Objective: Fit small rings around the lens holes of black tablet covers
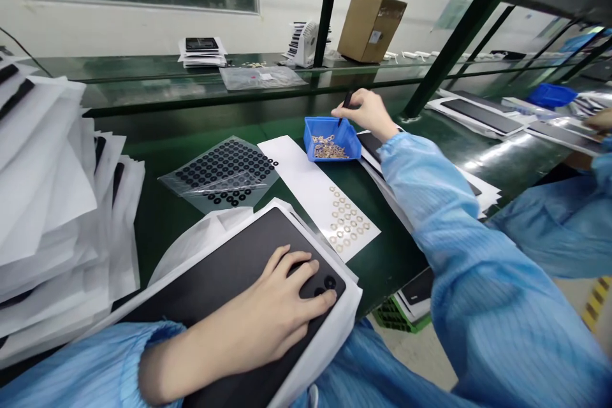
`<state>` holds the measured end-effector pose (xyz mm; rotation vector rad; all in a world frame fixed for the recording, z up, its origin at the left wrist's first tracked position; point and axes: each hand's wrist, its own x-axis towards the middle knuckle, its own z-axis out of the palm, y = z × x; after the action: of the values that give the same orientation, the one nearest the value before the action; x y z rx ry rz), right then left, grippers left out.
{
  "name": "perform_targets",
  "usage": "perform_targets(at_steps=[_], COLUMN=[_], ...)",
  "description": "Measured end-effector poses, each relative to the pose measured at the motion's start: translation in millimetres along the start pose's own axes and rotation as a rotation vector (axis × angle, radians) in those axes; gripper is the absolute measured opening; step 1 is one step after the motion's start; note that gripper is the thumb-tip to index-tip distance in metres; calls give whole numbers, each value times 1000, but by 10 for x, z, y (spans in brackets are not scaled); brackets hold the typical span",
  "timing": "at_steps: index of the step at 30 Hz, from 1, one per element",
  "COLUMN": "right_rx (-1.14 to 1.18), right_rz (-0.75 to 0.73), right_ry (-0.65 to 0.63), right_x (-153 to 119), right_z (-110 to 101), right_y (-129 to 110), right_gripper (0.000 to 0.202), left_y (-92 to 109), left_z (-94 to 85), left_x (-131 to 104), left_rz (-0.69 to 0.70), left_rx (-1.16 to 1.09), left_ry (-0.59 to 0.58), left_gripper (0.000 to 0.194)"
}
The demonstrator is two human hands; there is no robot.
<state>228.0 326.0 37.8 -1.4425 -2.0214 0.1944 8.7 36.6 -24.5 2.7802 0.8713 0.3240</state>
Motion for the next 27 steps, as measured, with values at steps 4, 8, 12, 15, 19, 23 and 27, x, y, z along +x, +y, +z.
perform_targets(at_steps=[4, 8, 12, 15, 19, 23, 27], right_rx=[303, 281, 209, 205, 193, 187, 334], right_rz=[-211, -301, -130, -42, 56, 78, 27], right_ry=[-198, -650, -598, -618, -691, -681, -609], right_x=[-699, -1609, -2054, -2122, -2136, -2132, -2111], right_z=[-122, -19, 52, 6, -32, -2, -22], right_y=[-357, -615, -710, -770, -841, -852, -853], right_gripper=[19, 20, 37, 39, 35, 35, 28], left_y=[12, -195, -557, -717, -765, -807, -858], left_z=[-26, -93, -250, -338, -365, -376, -445], left_x=[36, 70, 2, -68, -90, -65, -59], left_rz=[13, -201, -592, -701, -763, -811, -814], left_rx=[3, 26, 14, -70, -201, -321, -471], left_ry=[29, 100, 177, 113, 8, -28, -33], left_gripper=[39, 35, 26, 29, 35, 40, 50])
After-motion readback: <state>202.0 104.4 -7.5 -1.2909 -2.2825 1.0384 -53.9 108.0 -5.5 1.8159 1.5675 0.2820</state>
